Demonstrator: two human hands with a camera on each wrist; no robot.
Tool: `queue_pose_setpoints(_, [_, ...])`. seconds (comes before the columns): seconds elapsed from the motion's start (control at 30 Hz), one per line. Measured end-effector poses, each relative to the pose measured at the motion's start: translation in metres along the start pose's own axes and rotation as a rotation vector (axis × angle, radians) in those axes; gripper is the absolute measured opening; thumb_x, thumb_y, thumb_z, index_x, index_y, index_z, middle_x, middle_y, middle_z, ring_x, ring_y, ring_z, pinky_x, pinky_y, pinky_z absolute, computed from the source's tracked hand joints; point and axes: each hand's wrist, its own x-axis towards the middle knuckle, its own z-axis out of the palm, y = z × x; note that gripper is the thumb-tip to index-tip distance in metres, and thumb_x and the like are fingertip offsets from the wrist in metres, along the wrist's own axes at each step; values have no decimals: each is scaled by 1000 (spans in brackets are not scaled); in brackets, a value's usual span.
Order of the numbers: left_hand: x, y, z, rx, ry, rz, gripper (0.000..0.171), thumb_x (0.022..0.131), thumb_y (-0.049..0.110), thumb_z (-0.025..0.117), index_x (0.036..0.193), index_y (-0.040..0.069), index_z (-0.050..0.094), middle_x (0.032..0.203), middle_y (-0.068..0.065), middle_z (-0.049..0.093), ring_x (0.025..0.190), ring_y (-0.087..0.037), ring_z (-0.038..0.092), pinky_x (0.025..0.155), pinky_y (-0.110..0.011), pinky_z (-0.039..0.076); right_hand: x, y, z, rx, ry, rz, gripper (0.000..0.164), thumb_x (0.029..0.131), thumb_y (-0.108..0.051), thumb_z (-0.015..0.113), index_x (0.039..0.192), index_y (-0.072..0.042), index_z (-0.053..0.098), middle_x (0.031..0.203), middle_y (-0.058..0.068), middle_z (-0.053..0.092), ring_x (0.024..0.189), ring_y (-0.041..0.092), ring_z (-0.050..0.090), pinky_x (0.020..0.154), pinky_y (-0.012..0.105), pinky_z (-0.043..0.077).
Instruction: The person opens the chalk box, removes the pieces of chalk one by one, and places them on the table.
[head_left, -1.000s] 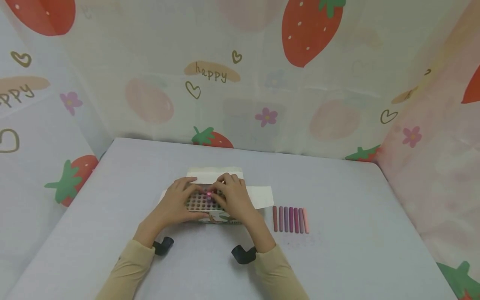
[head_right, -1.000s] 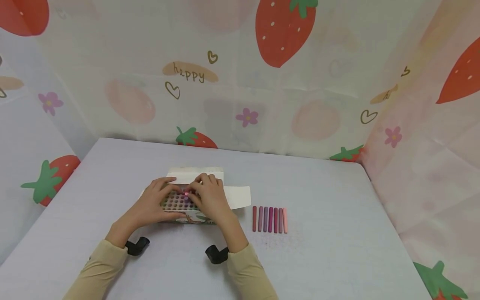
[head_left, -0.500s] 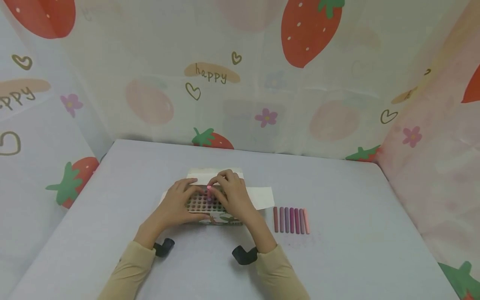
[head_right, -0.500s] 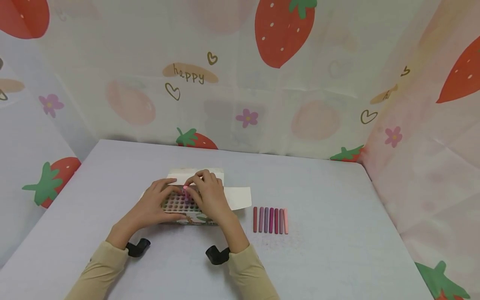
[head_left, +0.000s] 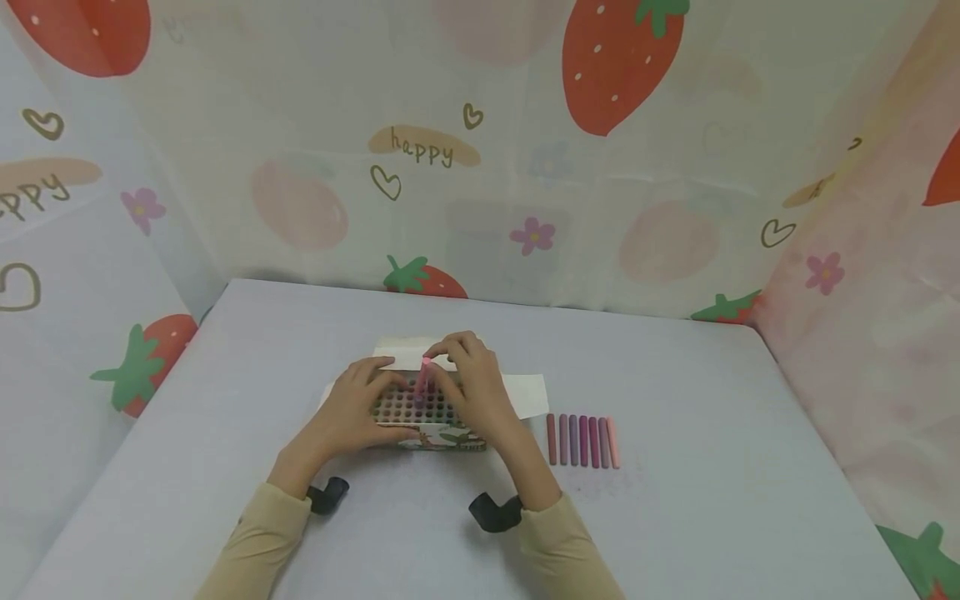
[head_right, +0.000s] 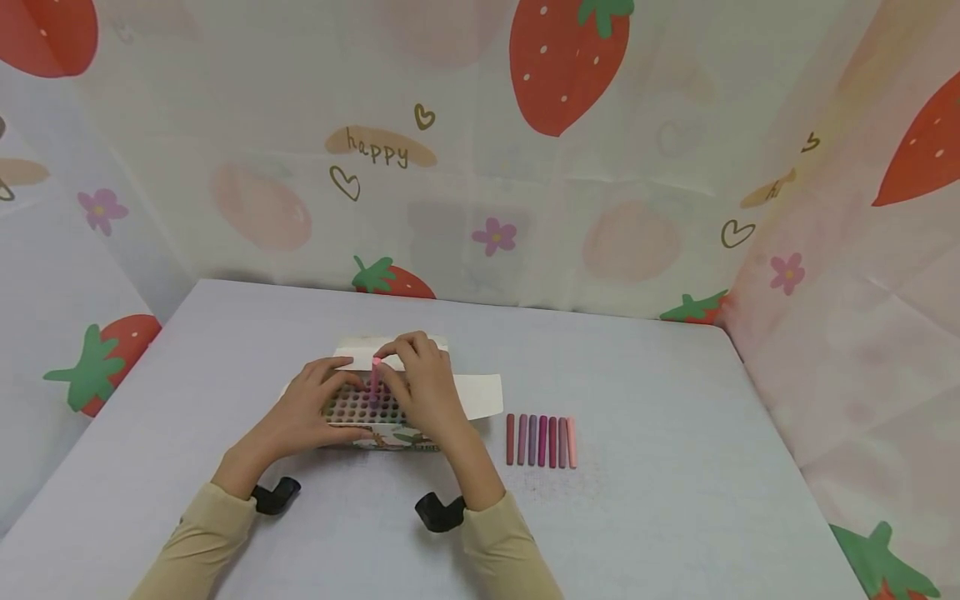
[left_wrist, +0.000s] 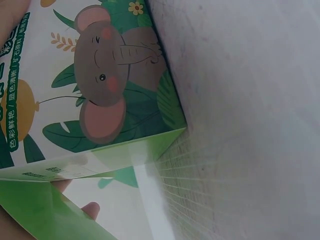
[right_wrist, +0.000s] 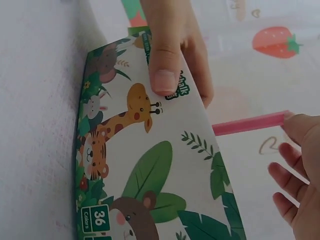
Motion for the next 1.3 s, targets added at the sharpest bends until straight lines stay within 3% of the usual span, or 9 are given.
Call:
queue_pose_setpoints(0.37, [0,1,0,20,-1,-1,67,61,65,73,110,23,56,137,-14,39,130,-34,31,104,-58,28,-4,3,-16,5,53,-23,14,93,-22,57,103,-13,61,106,6,54,96,20,52,89,43,42])
queue_pose_setpoints(0.6, [-1,3,-1,15,-4,-14,66,61,64,74,110,23,57,138,-13,39,130,-34,31,105,-57,27,-8,6,-27,1,106,-53,12,89,-18,63,99,-11,64,102,8,55,93,22,53,84,43,43])
queue_pose_setpoints(1.07, [1,0,0,23,-20,-27,67,62,66,72,111,24,56,140,-12,36,132,-34,28,106,-57,24,-17,12,-64,-3,173,-69,13,84,-18,69,94,-11,66,97,5,56,95,21,52,86,43,40])
queue_pose_setpoints(1.3, [0,0,2,21,-26,-33,68,62,69,70,112,24,56,141,-12,36,132,-35,28,105,-58,25,-27,17,-74,-1,175,-22,13,83,-17,68,94,-11,66,97,4,56,96,21,52,87,44,39])
